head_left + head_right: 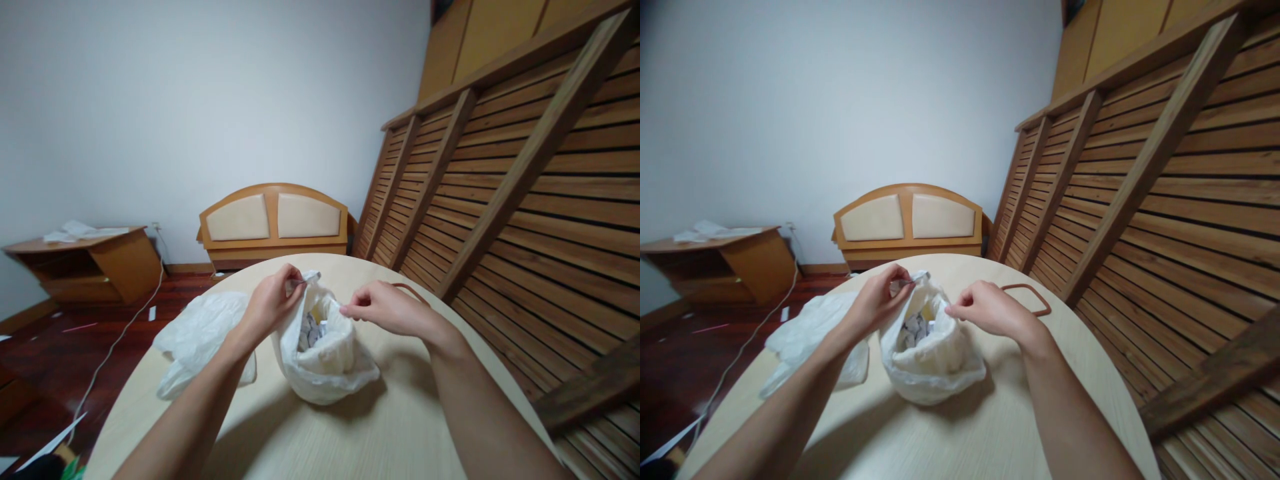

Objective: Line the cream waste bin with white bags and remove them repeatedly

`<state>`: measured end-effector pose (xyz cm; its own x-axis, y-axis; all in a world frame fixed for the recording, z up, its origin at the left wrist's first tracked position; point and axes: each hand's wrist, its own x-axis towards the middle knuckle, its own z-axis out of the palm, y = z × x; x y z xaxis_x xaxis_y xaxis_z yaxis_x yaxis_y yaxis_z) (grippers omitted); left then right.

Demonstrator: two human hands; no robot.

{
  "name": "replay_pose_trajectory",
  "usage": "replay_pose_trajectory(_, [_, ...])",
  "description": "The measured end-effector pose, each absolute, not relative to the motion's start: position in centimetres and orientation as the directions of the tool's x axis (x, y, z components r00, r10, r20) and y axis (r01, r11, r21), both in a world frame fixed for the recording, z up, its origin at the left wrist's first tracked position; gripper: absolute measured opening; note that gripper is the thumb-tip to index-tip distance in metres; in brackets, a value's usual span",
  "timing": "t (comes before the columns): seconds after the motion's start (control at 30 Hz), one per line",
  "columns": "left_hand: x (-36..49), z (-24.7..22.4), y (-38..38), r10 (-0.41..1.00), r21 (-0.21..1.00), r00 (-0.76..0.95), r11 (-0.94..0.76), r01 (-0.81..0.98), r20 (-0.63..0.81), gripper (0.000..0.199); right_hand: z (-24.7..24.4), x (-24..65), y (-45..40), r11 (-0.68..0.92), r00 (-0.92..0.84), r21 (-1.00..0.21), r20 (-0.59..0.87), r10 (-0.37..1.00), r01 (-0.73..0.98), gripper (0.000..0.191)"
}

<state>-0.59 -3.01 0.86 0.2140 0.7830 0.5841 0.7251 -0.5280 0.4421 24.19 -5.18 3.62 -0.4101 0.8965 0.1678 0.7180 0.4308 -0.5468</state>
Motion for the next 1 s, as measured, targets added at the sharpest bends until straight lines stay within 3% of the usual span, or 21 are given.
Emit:
replay_pose_trajectory(0.17, [-0.2, 1.2, -3.3, 0.718, 0.559, 0.243, -0.672, 0.485, 0.653, 0.016, 2.3, 23.8, -3.5, 0.521, -0.342, -0.597, 0.395, 0.853, 0.609, 0.020])
replay_pose_trajectory(0.37, [0.4, 2.5, -4.6, 0.655, 0.509, 0.343, -0.748, 0.427, 0.674, 0.015, 1.4, 22.4, -2.6, 0.668, -0.358, -0.577, 0.567, 0.741, 0.469, 0.035])
replay_pose_trajectory(0.43, [0.5, 2.7, -4.8, 0.643, 0.503, 0.369, -0.761, 0.410, 0.672, 0.015, 1.4, 21.9, -2.7, 0.708, -0.373, -0.558, 0.604, 0.704, 0.433, 0.030])
replay_pose_trajectory(0.53, [0.5, 2.7, -4.8, 0.645, 0.495, 0.361, -0.757, 0.427, 0.674, 0.015, 1.4, 21.5, -2.7, 0.731, -0.355, -0.525, 0.646, 0.676, 0.436, 0.011])
replay_pose_trajectory(0.73, [0.1, 2.4, -4.2, 0.704, 0.553, 0.182, -0.668, 0.498, 0.686, 0.015, 1.9, 21.8, -2.7, 0.688, -0.202, -0.525, 0.703, 0.682, 0.501, 0.010])
replay_pose_trajectory(1.0, [-0.5, 2.1, -3.3, 0.758, 0.656, 0.024, -0.578, 0.485, 0.651, 0.020, 1.9, 22.4, -2.5, 0.677, -0.237, -0.541, 0.667, 0.707, 0.499, 0.011])
